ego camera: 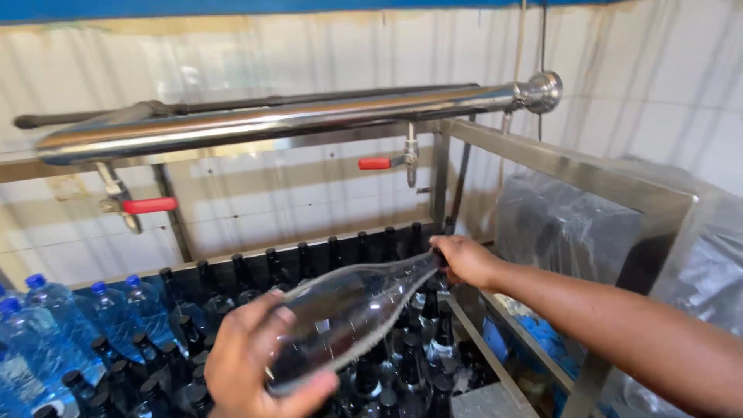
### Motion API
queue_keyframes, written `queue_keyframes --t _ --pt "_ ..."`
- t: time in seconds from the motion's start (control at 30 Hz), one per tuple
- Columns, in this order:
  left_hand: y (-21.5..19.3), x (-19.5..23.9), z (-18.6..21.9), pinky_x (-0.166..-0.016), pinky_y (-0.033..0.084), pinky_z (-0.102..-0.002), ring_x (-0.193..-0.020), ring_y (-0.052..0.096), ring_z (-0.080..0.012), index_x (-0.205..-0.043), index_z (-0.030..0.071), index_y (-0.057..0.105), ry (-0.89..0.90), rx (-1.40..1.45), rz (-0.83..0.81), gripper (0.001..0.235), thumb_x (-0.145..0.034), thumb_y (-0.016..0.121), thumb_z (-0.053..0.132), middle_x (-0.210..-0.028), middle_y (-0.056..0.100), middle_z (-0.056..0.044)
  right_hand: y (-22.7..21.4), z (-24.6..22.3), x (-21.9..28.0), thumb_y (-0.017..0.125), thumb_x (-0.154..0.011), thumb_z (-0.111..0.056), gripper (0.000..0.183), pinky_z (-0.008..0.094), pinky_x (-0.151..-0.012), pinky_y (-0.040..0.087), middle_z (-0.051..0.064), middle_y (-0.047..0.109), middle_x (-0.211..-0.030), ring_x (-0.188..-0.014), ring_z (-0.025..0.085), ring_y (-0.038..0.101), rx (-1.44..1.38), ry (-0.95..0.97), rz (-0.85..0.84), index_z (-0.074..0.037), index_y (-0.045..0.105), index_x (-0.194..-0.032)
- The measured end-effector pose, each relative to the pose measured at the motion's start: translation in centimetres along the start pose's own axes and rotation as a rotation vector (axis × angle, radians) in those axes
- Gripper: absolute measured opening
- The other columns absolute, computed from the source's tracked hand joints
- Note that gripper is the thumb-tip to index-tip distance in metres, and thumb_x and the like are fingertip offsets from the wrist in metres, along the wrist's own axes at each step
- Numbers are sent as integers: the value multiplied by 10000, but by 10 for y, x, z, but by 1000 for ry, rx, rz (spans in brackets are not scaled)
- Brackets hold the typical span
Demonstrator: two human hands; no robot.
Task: Inspecting empty glass bottles for cleanliness and defects before placing them into a filling rack at a water production facility.
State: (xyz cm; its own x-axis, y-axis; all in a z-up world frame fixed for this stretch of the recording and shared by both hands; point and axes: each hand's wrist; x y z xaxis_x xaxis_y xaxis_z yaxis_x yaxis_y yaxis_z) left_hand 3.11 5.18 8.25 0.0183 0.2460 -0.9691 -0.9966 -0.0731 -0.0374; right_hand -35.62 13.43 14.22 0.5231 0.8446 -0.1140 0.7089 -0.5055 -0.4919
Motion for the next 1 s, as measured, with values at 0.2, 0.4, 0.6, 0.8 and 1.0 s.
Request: queue_keyframes --t 0.2,0.4,0.6,0.8,1.0 --pt "11 -32 -21 -745 689 -394 -799 768 -303 -1584 194 549 1236 -314 -665 880 -804 900 -11 -1105 669 -190 -53 7 32 304 -1220 -530 757 350 -556 522 63 554 -463 -364 176 491 16 50 -311 -86 583 -674" --pt "132 44 -32 -1086 566 -725 -1352 592 -515 -1433 221 465 783 -78 -541 771 -773 864 245 -1577 434 -219 -90 -32 75 741 -1023 -147 65 221 -331 317 86 726 -858 -463 88 469 -614 -421 599 -138 677 -1028" --pt "173 90 -7 -1257 8 -747 -1673 52 -454 -1763 43 195 221 -205 -1236 1191 -1032 456 945 -1799 240 -204 -26 41 78 618 -1066 -275 222 345 -637 561 -25 746 -857 -716 157 688 478 -379 363 -190 742 -904" --pt "179 69 32 -1337 -217 -640 -1707 -326 -322 -1772 83 -158 -274 -273 -1825 1246 -1052 498 861 -1880 -238 -112 46 191 37 645 -1080 -300 145 374 -621 508 -11 737 -955 -699 194 683 525 -199 173 -186 705 -1014" --pt "211 59 29 -1311 -228 -635 -1721 -204 -336 -1769 28 -37 -22 -140 -1860 1330 -898 367 949 -1874 -84 -171 107 247 37 705 -1019 -240 111 418 -516 507 57 696 -895 -594 276 650 553 -532 250 -153 662 -1074"
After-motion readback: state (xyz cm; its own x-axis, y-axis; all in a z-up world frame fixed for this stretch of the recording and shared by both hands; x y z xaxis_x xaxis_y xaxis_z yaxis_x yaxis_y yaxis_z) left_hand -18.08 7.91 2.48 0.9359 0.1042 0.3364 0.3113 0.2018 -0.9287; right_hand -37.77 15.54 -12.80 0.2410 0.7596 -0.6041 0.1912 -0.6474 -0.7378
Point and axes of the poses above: each hand's wrist, its own x-axis away from the middle knuckle, its own y-axis out of the palm, z = x × y
